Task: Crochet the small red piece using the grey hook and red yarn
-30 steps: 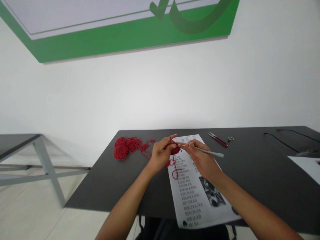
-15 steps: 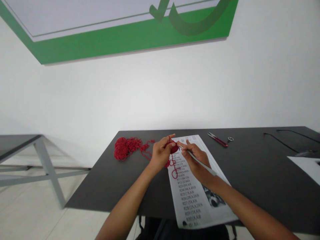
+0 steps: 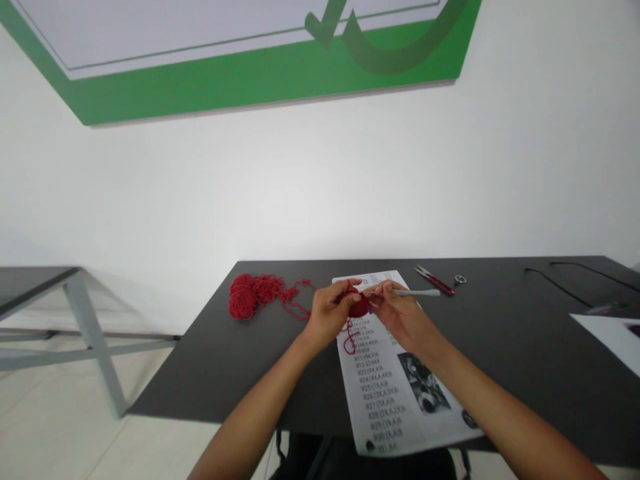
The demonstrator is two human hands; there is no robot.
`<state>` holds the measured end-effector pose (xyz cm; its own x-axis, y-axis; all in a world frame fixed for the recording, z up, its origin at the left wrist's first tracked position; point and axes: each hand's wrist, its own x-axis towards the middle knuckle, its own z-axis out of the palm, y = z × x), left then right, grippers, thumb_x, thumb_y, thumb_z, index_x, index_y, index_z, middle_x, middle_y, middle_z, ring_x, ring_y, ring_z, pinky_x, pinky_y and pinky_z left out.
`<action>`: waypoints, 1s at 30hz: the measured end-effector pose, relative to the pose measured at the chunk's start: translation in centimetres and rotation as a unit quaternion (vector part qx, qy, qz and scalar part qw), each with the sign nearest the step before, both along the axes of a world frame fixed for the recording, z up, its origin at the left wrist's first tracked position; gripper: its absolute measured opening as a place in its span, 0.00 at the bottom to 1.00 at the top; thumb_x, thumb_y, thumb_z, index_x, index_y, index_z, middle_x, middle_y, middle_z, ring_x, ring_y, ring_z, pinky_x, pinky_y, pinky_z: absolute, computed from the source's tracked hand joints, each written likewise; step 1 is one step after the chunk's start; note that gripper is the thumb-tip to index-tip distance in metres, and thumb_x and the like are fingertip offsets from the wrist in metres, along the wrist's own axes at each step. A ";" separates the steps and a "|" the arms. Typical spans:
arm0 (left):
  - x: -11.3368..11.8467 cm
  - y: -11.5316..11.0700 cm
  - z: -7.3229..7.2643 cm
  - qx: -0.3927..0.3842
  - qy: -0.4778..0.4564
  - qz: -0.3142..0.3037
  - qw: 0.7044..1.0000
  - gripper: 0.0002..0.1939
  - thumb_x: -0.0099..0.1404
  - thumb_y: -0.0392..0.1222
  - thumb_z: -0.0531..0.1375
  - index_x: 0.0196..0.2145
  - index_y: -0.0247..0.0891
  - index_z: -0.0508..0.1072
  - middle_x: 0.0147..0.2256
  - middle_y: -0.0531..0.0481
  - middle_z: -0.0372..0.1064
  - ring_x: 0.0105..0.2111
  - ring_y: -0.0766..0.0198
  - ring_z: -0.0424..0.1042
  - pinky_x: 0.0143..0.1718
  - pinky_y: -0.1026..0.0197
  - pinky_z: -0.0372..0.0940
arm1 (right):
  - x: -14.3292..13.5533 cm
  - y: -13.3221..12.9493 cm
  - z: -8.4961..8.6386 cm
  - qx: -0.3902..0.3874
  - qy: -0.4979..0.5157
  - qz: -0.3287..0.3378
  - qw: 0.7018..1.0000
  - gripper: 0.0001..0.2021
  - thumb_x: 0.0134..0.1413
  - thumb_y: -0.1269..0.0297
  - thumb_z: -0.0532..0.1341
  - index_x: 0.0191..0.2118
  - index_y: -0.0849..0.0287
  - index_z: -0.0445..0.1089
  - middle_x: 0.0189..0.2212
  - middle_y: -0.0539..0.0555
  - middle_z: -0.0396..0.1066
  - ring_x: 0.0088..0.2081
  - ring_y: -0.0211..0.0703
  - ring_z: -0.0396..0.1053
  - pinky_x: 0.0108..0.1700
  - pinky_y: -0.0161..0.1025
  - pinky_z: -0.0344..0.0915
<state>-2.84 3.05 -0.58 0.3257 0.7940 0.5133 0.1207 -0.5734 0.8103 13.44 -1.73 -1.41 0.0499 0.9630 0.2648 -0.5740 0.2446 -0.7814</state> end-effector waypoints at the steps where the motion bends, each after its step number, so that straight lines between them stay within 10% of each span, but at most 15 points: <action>1: 0.1 -0.2 -0.1 -0.005 -0.002 -0.004 1.000 0.15 0.63 0.39 0.62 0.46 0.36 0.82 0.32 0.49 0.80 0.29 0.64 0.74 0.32 0.64 0.68 | 0.0 0.1 -0.3 0.001 -0.008 -0.013 1.000 0.13 0.54 0.47 0.70 0.31 0.50 0.78 0.33 0.48 0.81 0.38 0.42 0.77 0.48 0.42 0.73; 7: 0.6 -1.0 -0.5 -0.002 -0.004 -0.021 1.000 0.22 0.64 0.45 0.65 0.54 0.36 0.78 0.33 0.49 0.80 0.30 0.63 0.74 0.36 0.63 0.70 | 0.0 -0.7 -0.5 0.087 -0.204 -0.159 0.962 0.11 0.60 0.50 0.66 0.35 0.50 0.80 0.36 0.52 0.78 0.41 0.45 0.75 0.44 0.42 0.72; 15: 2.0 -2.0 -1.4 -0.243 -0.185 -0.140 0.942 0.34 0.60 0.53 0.69 0.61 0.37 0.73 0.35 0.47 0.79 0.31 0.65 0.74 0.35 0.63 0.69 | 0.5 -1.4 -1.3 0.262 -0.495 -0.322 0.763 0.08 0.63 0.58 0.65 0.45 0.44 0.79 0.39 0.52 0.76 0.43 0.49 0.75 0.48 0.48 0.73; 23: 0.9 -1.6 -0.2 -0.283 -0.224 -0.206 0.910 0.30 0.54 0.52 0.74 0.51 0.36 0.80 0.39 0.43 0.80 0.36 0.60 0.77 0.42 0.58 0.69 | 1.2 -1.4 0.5 0.192 -0.327 -0.187 0.906 0.07 0.64 0.57 0.64 0.39 0.50 0.79 0.38 0.53 0.77 0.42 0.46 0.75 0.45 0.42 0.72; 30: 0.1 -1.6 0.3 -0.284 -0.211 -0.247 0.902 0.34 0.52 0.52 0.75 0.54 0.35 0.78 0.40 0.40 0.80 0.35 0.60 0.77 0.39 0.61 0.68 | 2.4 -1.1 1.2 0.196 -0.292 -0.077 0.933 0.04 0.60 0.58 0.68 0.36 0.50 0.79 0.39 0.52 0.79 0.43 0.44 0.77 0.46 0.39 0.73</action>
<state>-2.76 1.49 -0.32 0.5828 0.7792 0.2308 -0.4239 0.0492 0.9044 15.79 -2.86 -0.16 -0.0833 0.7794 0.6210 -0.0125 0.6223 -0.7827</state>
